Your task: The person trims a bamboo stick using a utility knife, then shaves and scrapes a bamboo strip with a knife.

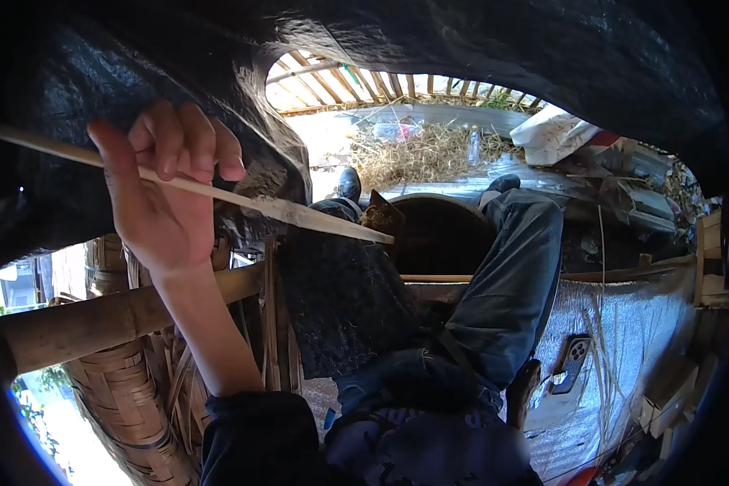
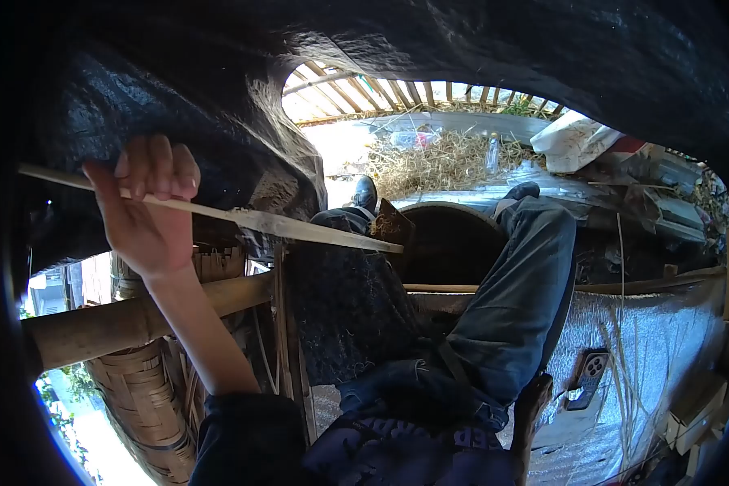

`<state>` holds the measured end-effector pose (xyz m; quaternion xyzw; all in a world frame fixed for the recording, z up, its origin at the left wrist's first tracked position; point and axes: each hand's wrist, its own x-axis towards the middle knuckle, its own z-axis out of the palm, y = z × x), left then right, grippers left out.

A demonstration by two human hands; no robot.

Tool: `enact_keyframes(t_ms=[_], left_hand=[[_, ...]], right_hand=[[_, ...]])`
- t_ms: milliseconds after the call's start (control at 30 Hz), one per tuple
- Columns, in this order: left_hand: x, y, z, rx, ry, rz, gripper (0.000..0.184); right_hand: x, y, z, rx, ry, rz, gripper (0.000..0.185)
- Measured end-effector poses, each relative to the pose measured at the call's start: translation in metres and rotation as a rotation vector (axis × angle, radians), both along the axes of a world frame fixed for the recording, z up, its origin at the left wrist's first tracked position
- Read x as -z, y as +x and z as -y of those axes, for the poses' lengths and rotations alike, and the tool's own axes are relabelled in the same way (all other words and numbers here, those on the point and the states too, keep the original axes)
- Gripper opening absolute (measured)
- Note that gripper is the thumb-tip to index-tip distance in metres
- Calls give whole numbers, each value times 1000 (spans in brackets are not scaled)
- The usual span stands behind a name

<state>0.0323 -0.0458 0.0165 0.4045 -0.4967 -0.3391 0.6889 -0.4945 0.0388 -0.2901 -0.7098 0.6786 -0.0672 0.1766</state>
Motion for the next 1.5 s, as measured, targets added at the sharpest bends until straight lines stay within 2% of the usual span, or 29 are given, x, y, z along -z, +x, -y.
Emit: enact_keyframes(t_ms=[33,100,133,167,233,267,300,333,367,400,433,500,567,600,633,700,800,867,933,967,1033,1133,1333,1433,1500], left_hand=[[5,-1,1,97,63,11,48],[16,-7,1,65,95,-49,49],[21,-7,0,77,133,-107,51],[25,-8,-2,89,171,-165,53],[31,-19,-1,48,189,-241,53],[35,-19,-2,42,191,-254,53],[37,-20,-2,32,192,-265,53],[37,-24,-2,24,193,-259,53],[38,-32,0,-127,211,-181,52],[38,-38,0,-275,232,-100,51],[39,-40,-1,-278,241,-93,51],[51,-42,0,-480,348,-178,53],[62,-43,-1,-507,325,-251,54],[65,-38,-7,-386,311,-304,53],[66,-36,-10,-273,298,-356,53],[71,-42,-7,-291,285,-374,52],[85,-52,1,-473,375,-343,50],[96,-49,-7,-415,343,-322,50],[102,-48,-9,-353,301,-309,50],[104,-47,-9,-356,262,-319,49],[107,-44,-8,-365,227,-329,49],[108,-39,-4,-388,261,-300,47],[110,-55,-10,-307,283,-172,46],[107,-57,-8,-268,226,-246,46],[103,-53,-4,-279,233,-155,47]], right_hand=[[1,-5,2,6,37,4,20],[4,-14,8,67,207,81,21],[-15,-8,24,450,618,372,25],[-10,-18,22,456,616,371,25],[-12,-25,27,335,596,748,18],[-28,-19,25,454,574,592,19],[-20,-28,19,449,575,594,19],[-7,-45,4,364,332,575,21],[1,-53,-3,277,94,552,23],[-48,-29,16,286,284,672,30],[-56,-30,15,402,321,713,28],[-112,1,41,516,573,672,40],[-115,18,51,389,540,620,40],[-143,50,63,454,610,649,39],[-135,57,61,334,576,721,38],[-122,84,59,219,594,860,40],[-129,136,79,53,772,825,33],[-131,165,91,-9,850,834,30],[-112,188,91,-283,745,918,26],[-111,197,95,-278,743,913,26],[-108,216,101,-420,885,820,30],[-105,240,108,-418,903,930,27],[-100,255,112,-404,1003,884,21],[-101,254,113,-403,941,910,20],[-105,254,121,-398,939,890,19]])
